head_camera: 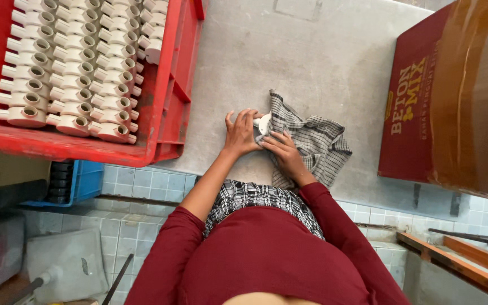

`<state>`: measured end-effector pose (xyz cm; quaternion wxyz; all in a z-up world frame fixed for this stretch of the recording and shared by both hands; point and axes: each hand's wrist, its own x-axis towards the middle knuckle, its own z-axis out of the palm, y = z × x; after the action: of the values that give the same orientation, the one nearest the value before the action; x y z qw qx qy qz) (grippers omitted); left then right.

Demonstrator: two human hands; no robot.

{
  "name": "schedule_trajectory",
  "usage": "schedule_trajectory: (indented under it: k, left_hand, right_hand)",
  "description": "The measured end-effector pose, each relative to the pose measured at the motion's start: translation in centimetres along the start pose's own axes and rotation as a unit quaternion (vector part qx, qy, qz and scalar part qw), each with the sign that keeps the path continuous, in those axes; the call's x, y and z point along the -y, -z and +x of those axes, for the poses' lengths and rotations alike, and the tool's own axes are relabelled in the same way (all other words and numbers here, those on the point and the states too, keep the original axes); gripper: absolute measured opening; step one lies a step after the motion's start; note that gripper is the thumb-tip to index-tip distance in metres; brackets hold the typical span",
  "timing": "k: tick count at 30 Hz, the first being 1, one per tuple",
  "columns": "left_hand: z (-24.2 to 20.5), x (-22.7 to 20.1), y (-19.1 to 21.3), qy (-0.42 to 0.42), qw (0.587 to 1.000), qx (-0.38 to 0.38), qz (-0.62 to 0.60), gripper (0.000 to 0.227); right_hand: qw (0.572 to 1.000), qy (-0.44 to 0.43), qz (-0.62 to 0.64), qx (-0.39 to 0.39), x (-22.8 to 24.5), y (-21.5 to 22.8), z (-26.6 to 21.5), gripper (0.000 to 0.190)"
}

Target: The person picks up a white PVC four-way outlet box from a workspace and uses a cloth to wipe different sides of it before placing it into a red crate.

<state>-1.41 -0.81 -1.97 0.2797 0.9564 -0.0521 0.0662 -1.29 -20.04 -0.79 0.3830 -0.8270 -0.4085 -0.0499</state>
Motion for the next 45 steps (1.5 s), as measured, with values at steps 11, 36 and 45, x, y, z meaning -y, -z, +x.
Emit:
schedule_trajectory:
  k: [11,36,45]
  left_hand:
    - [0.2,-1.4,1.2,0.026,0.999,0.017,-0.038,0.088]
    - [6.9,-4.4,0.0,-0.013,0.987,0.127,-0.097,0.087]
    - [4.4,-2.4,0.5,0.006,0.943,-0.042,-0.330,0.082]
  right_hand:
    - [0.972,-0.161,-0.085,-0.148,-4.6,1.9,-1.8,0.021]
    - [0.966,-0.166,-0.149,-0.131,-5.8,3.9,-3.0,0.027]
    - [0.931,-0.270,-0.160,-0.189,-6.8,3.1,-1.6,0.015]
